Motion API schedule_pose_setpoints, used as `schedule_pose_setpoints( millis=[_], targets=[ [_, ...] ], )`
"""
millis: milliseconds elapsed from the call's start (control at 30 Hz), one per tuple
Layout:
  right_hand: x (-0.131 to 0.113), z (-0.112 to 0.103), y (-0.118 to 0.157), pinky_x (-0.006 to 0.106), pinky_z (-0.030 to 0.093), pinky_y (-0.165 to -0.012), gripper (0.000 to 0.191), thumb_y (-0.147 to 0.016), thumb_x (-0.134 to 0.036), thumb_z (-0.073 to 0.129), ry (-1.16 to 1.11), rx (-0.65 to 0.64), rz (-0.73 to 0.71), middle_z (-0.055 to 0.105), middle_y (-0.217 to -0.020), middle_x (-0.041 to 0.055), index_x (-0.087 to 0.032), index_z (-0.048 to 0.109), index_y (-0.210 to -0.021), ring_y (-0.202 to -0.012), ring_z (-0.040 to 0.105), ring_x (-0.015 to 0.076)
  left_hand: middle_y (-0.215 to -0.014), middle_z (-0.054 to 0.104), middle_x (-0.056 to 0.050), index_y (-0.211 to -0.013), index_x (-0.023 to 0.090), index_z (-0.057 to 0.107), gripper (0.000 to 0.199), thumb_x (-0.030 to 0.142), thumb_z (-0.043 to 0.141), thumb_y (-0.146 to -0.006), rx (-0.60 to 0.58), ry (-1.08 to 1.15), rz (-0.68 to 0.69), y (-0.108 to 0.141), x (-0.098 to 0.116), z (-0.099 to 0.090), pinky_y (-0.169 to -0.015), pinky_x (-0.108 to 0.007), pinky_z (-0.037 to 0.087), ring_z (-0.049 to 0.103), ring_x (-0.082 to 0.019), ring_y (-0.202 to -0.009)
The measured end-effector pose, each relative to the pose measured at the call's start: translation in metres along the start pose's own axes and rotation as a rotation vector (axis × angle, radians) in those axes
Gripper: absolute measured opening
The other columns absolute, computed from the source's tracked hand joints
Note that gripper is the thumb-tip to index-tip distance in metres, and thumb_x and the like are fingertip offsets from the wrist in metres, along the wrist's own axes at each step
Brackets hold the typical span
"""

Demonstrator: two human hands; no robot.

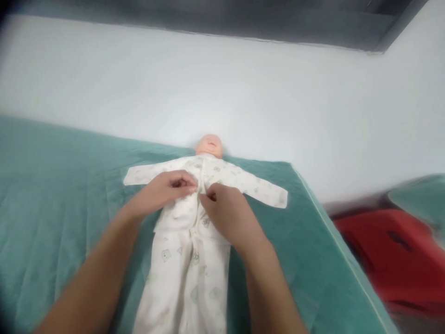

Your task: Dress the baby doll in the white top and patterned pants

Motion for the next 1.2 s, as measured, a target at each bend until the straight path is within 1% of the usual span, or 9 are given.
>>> schedule_pose_setpoints(
  millis=[100, 200, 367, 567, 700, 767, 933, 1100, 1200],
  targets=[
    [0.007, 0.000, -0.004, 0.027, 0.026, -0.046, 0.038, -0.082, -0.044, 0.060, -0.184, -0.067, 0.007, 0.053, -0.054, -0.0013, -0.022, 0.047, -0.055, -0.049, 0.041, 0.0117, -0.081, 0.064, -0.002, -0.085, 0.022, 0.072, 0.016, 0.037, 0.068, -0.078, -0.065, -0.058, 0.055, 0.002, 0.005, 0.004, -0.060, -0.025, 0.042, 0.052, -0.014, -0.068],
    [0.012, 0.004, -0.009, 0.026, 0.030, -0.048, 0.037, -0.082, -0.048, 0.060, -0.285, -0.095, 0.001, 0.059, -0.057, -0.0002, -0.021, 0.056, -0.057, -0.051, 0.047, 0.0125, -0.086, 0.067, -0.002, -0.079, 0.022, 0.071, 0.010, 0.032, 0.067, -0.079, -0.075, -0.102, 0.088, 0.001, 0.008, 0.008, -0.064, -0.026, 0.043, 0.053, -0.014, -0.071],
    [0.013, 0.013, -0.011, 0.026, 0.033, -0.051, 0.039, -0.086, -0.049, 0.057, -0.425, -0.123, -0.020, 0.058, -0.056, -0.0004, -0.020, 0.057, -0.059, -0.052, 0.047, 0.0121, -0.071, 0.063, 0.000, -0.076, 0.022, 0.069, 0.015, 0.033, 0.062, -0.082, -0.082, -0.064, 0.056, 0.003, 0.009, 0.010, -0.056, -0.025, 0.038, 0.048, -0.012, -0.062],
    [0.008, 0.019, -0.013, 0.025, 0.030, -0.049, 0.037, -0.085, -0.050, 0.061, -0.665, -0.187, -0.036, 0.053, -0.051, -0.0021, -0.020, 0.059, -0.063, -0.049, 0.043, 0.0104, -0.067, 0.059, 0.000, -0.080, 0.020, 0.069, 0.017, 0.036, 0.064, -0.082, -0.097, 0.115, 0.013, 0.008, 0.014, 0.011, -0.047, -0.021, 0.035, 0.047, -0.010, -0.055],
    [0.009, 0.020, -0.014, 0.025, 0.029, -0.048, 0.038, -0.085, -0.052, 0.063, -0.661, -0.200, -0.041, 0.054, -0.051, -0.0019, -0.019, 0.059, -0.064, -0.048, 0.043, 0.0103, -0.065, 0.059, 0.000, -0.083, 0.020, 0.068, 0.016, 0.036, 0.065, -0.082, -0.094, 0.207, -0.028, 0.007, 0.010, 0.014, -0.042, -0.020, 0.030, 0.045, -0.008, -0.051],
    [0.008, 0.021, -0.014, 0.025, 0.030, -0.049, 0.038, -0.085, -0.052, 0.063, -0.646, -0.212, -0.057, 0.055, -0.051, -0.0019, -0.019, 0.060, -0.065, -0.048, 0.044, 0.0102, -0.066, 0.061, -0.001, -0.084, 0.020, 0.068, 0.016, 0.035, 0.065, -0.083, -0.105, 0.244, -0.037, 0.007, 0.008, 0.015, -0.043, -0.020, 0.032, 0.049, -0.009, -0.053],
    [0.007, 0.022, -0.013, 0.025, 0.036, -0.051, 0.037, -0.088, -0.051, 0.060, -0.612, -0.232, -0.082, 0.059, -0.056, -0.0007, -0.019, 0.063, -0.069, -0.051, 0.049, 0.0111, -0.067, 0.062, -0.001, -0.083, 0.019, 0.067, 0.013, 0.032, 0.067, -0.083, -0.106, 0.321, -0.039, 0.005, 0.006, 0.017, -0.053, -0.021, 0.043, 0.056, -0.010, -0.059],
    [0.008, 0.024, -0.014, 0.025, 0.042, -0.053, 0.041, -0.090, -0.053, 0.056, -0.621, -0.227, -0.060, 0.063, -0.057, 0.0015, -0.019, 0.060, -0.068, -0.052, 0.056, 0.0124, -0.061, 0.060, 0.000, -0.079, 0.018, 0.066, 0.017, 0.034, 0.070, -0.081, -0.056, 0.330, -0.071, 0.003, 0.002, 0.015, -0.052, -0.022, 0.043, 0.055, -0.010, -0.056],
    [0.007, 0.025, -0.015, 0.024, 0.045, -0.052, 0.035, -0.091, -0.049, 0.055, -0.690, -0.240, -0.052, 0.068, -0.064, 0.0019, -0.019, 0.058, -0.074, -0.055, 0.062, 0.0135, -0.061, 0.062, 0.000, -0.075, 0.017, 0.065, 0.019, 0.034, 0.072, -0.080, -0.058, 0.311, -0.082, 0.002, 0.000, 0.016, -0.053, -0.022, 0.044, 0.057, -0.010, -0.055]
  ],
)
Point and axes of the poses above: each hand's wrist, its own y-axis away from the middle knuckle, its own z-axis out of the palm, x = y × z, the point moved 8 cm from there along -y, towards the middle knuckle
